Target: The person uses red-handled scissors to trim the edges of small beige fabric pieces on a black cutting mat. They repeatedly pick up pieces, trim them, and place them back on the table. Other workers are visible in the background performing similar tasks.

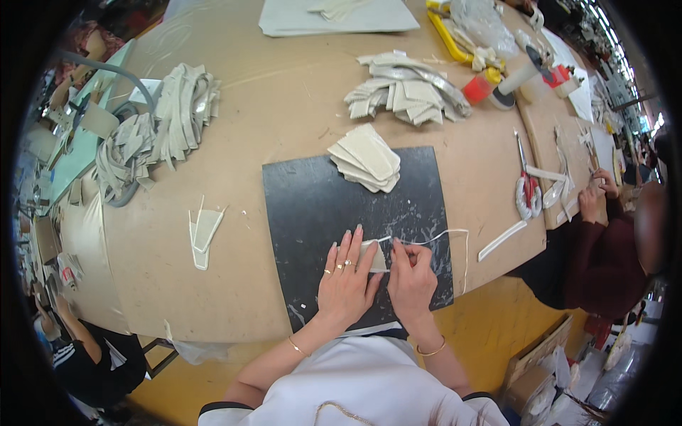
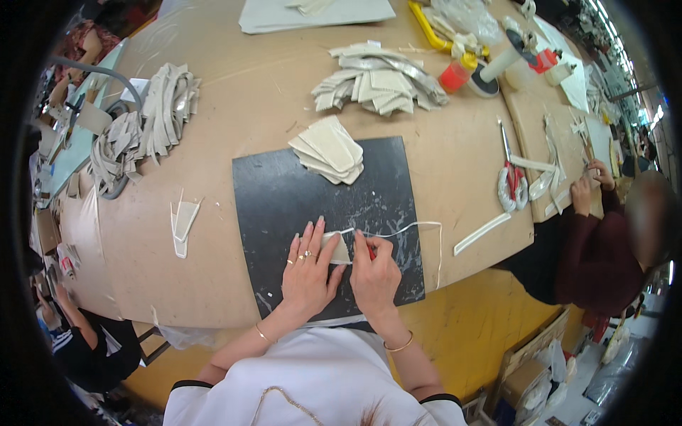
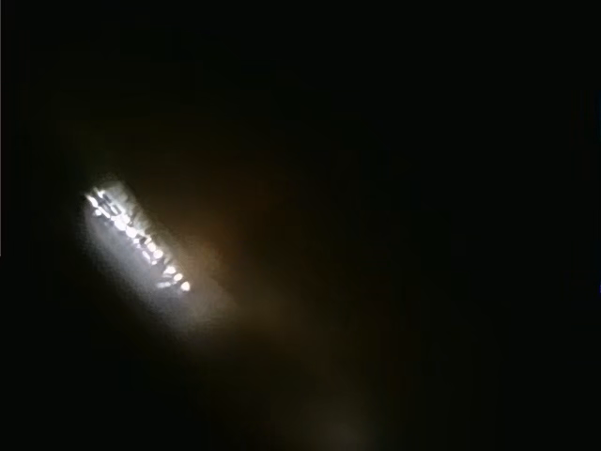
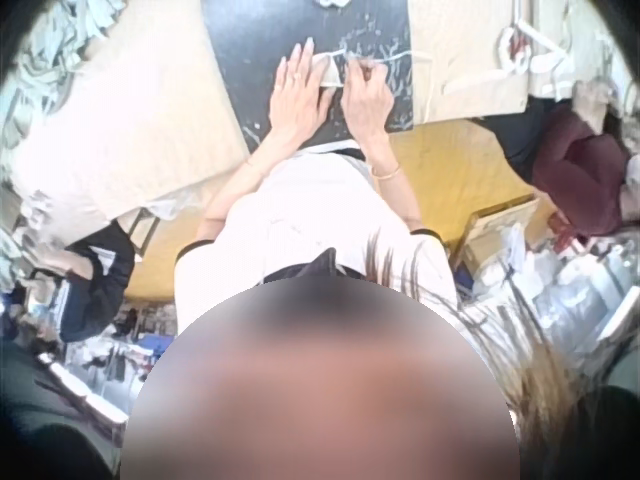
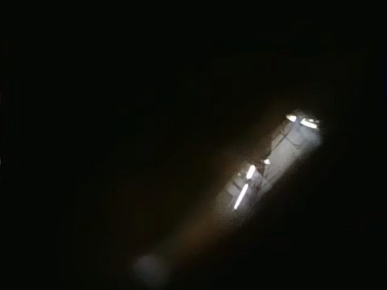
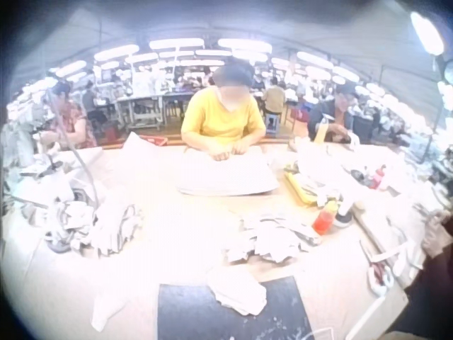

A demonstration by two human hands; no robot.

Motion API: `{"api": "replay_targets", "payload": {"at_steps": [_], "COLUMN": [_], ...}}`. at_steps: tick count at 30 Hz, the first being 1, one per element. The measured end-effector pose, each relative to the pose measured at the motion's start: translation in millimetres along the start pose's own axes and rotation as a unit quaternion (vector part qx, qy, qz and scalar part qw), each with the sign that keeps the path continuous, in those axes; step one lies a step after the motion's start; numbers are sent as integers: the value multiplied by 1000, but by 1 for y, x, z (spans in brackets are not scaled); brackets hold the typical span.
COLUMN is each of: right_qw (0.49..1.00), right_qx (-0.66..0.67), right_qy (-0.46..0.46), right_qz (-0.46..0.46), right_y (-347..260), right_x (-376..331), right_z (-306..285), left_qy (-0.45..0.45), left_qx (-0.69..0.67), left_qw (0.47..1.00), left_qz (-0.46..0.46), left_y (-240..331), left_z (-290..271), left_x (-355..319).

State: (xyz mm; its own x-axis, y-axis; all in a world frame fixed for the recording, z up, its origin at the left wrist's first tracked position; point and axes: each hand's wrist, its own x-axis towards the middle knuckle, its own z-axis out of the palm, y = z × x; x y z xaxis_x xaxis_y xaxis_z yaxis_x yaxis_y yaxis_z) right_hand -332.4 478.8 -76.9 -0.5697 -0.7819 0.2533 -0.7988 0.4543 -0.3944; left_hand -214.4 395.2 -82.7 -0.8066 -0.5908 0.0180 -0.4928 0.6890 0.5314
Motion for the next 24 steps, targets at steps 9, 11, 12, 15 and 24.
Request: {"api": "replay_targets", "payload": {"at_steps": [9,11,12,15,24], "right_qw": [999,999,998,997,997], "right_qx": [19,29,23,11,40], "right_qy": [37,36,44,60,57], "right_qz": [-11,-25,-34,-50,-27], "right_y": [5,7,6,4,3], "right_x": [9,11,12,15,12], "right_z": [2,4,6,10,12], "left_qy": [31,36,36,37,40], "left_qx": [27,29,31,34,27], "left_qw": [999,998,998,998,998], "left_qz": [33,38,41,44,43], "left_y": [-6,-6,-6,-6,-6], "left_z": [3,4,4,3,4], "left_x": [2,2,2,2,2]}}
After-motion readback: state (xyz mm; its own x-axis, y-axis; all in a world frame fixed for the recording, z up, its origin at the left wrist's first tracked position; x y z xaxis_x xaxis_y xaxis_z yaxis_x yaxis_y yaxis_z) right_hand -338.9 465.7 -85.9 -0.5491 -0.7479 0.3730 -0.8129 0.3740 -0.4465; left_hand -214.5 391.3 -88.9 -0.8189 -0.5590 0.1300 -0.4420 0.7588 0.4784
